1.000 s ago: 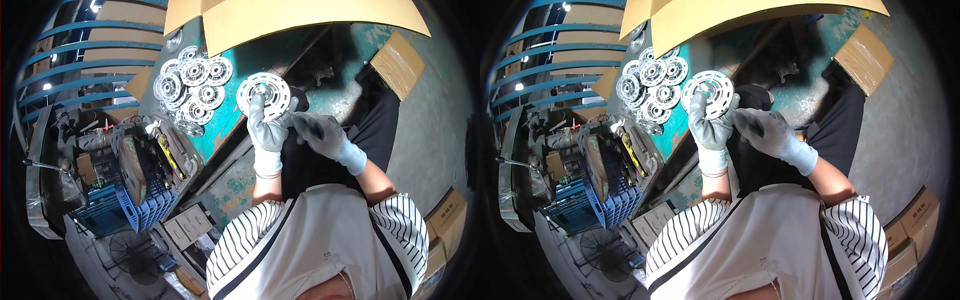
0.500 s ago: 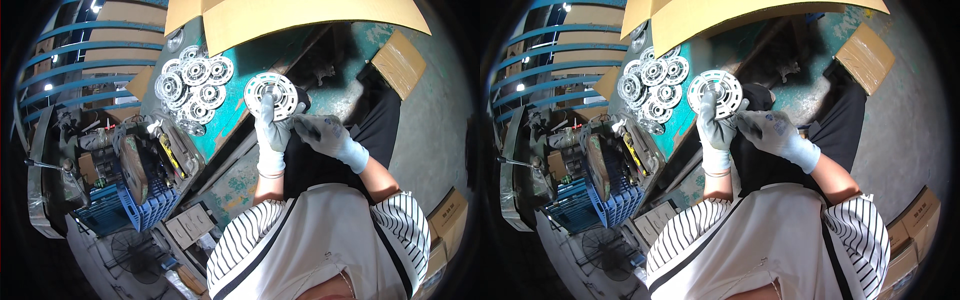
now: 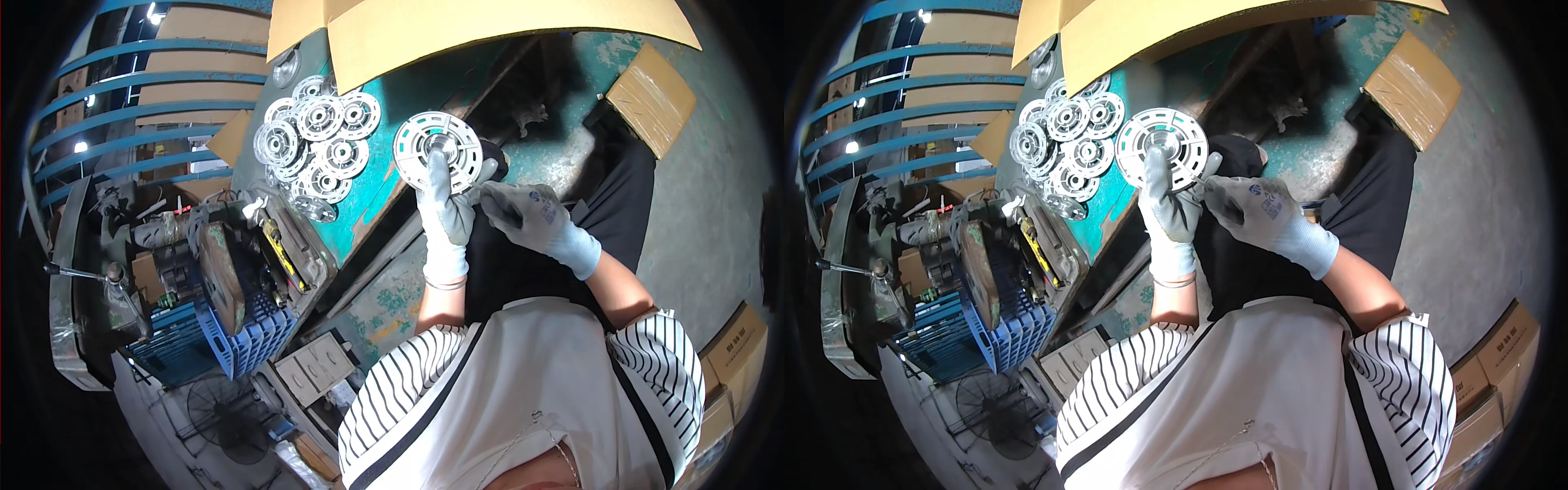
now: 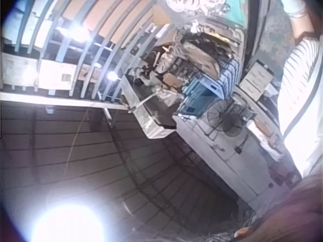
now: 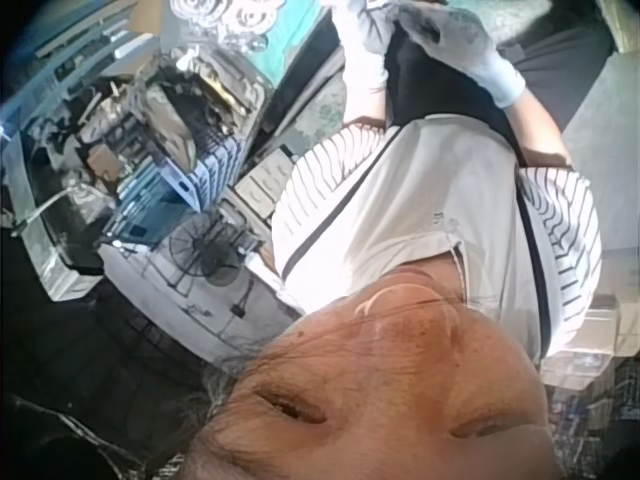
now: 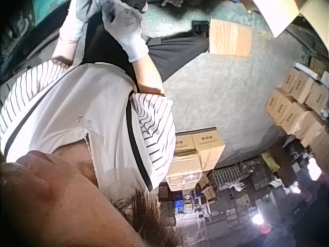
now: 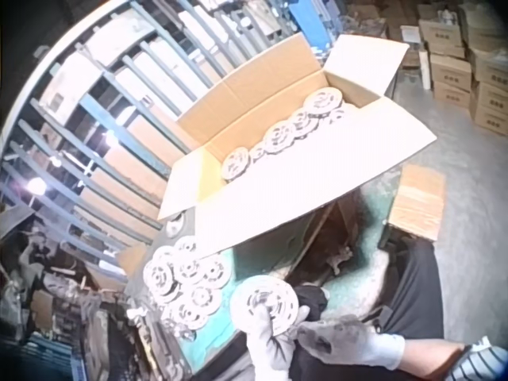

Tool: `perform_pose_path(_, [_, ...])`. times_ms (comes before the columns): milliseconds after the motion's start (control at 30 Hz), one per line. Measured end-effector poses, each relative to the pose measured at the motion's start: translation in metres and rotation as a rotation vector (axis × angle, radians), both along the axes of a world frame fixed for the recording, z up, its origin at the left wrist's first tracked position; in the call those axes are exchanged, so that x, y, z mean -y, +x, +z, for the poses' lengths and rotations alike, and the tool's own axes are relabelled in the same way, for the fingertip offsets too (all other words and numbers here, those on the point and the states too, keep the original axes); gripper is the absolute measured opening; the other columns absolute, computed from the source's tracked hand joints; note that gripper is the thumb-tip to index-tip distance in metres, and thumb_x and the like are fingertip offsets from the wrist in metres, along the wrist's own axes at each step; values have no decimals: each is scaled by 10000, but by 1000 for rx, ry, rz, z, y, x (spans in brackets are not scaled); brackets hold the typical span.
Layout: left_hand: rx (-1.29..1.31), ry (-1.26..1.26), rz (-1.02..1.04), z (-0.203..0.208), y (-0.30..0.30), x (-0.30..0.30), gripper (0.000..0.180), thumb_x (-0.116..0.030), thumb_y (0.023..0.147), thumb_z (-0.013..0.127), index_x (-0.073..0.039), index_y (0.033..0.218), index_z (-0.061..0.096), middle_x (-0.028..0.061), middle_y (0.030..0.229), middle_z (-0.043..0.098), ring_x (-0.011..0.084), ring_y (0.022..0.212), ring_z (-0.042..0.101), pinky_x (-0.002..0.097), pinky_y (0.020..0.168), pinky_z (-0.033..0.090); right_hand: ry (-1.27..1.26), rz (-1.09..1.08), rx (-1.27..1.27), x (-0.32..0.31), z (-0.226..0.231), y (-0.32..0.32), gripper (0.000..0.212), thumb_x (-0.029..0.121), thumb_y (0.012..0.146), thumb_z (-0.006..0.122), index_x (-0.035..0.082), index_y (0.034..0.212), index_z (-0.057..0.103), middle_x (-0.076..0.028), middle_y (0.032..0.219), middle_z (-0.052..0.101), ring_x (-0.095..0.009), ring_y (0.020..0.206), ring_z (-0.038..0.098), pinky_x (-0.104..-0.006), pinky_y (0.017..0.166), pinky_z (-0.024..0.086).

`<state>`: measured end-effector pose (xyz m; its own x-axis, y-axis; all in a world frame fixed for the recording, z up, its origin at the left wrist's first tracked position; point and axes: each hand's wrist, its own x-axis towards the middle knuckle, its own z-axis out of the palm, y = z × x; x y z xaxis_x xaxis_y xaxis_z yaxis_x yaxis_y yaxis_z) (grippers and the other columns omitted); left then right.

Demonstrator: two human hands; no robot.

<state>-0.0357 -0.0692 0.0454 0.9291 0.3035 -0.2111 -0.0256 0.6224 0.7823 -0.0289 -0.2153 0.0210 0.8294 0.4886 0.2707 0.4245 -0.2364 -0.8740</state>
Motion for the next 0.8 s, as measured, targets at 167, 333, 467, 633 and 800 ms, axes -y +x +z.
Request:
perform_pose_path(167, [121, 614, -65, -22, -2, -9, 406, -252, 991, 453, 40, 1264, 384, 183, 1177, 531, 323, 1007, 614, 482, 847, 566, 209, 18, -286, -2, -8, -8, 277, 84, 819, 661, 27, 1083, 604, -123, 812, 644, -254, 670, 644, -321, 627, 501])
perform_pose_path(333, [117, 371, -42, -25, -6, -13, 403, -220, 986, 468, 24, 1291, 367, 169, 1218, 530, 294, 1024, 615, 495, 874, 549, 46, -12, -63, -2, -2, -5, 217, 138, 834, 649, 80, 1042, 628, -71, 784, 664, -218, 672, 660, -305, 632, 525])
perform_pose_path(467, [127, 929, -11, -25, -6, -7, 399, -194, 982, 478, 10, 1307, 370, 154, 1243, 539, 292, 1048, 609, 476, 916, 525, 45, -61, -54, 4, -6, -4, 228, 124, 838, 636, 85, 1063, 632, -85, 839, 672, -227, 705, 665, -311, 649, 527])
perform_pose_path(633, [420, 1823, 110, -27, -10, -29, 430, -57, 909, 581, 25, 1303, 430, 157, 1258, 550, 225, 1158, 542, 324, 906, 493, 208, -94, -275, 12, -11, -2, 229, 81, 849, 605, 83, 1076, 637, -107, 892, 672, -246, 722, 662, -312, 680, 526])
perform_pose_path(800, [366, 1882, 63, -6, 30, -41, 556, -75, 791, 651, -41, 1309, 452, 154, 1300, 506, 381, 1214, 449, 485, 1021, 341, 266, -90, -156, 13, -6, 5, 252, 58, 859, 600, 70, 1109, 633, -97, 901, 674, -252, 725, 650, -318, 693, 515])
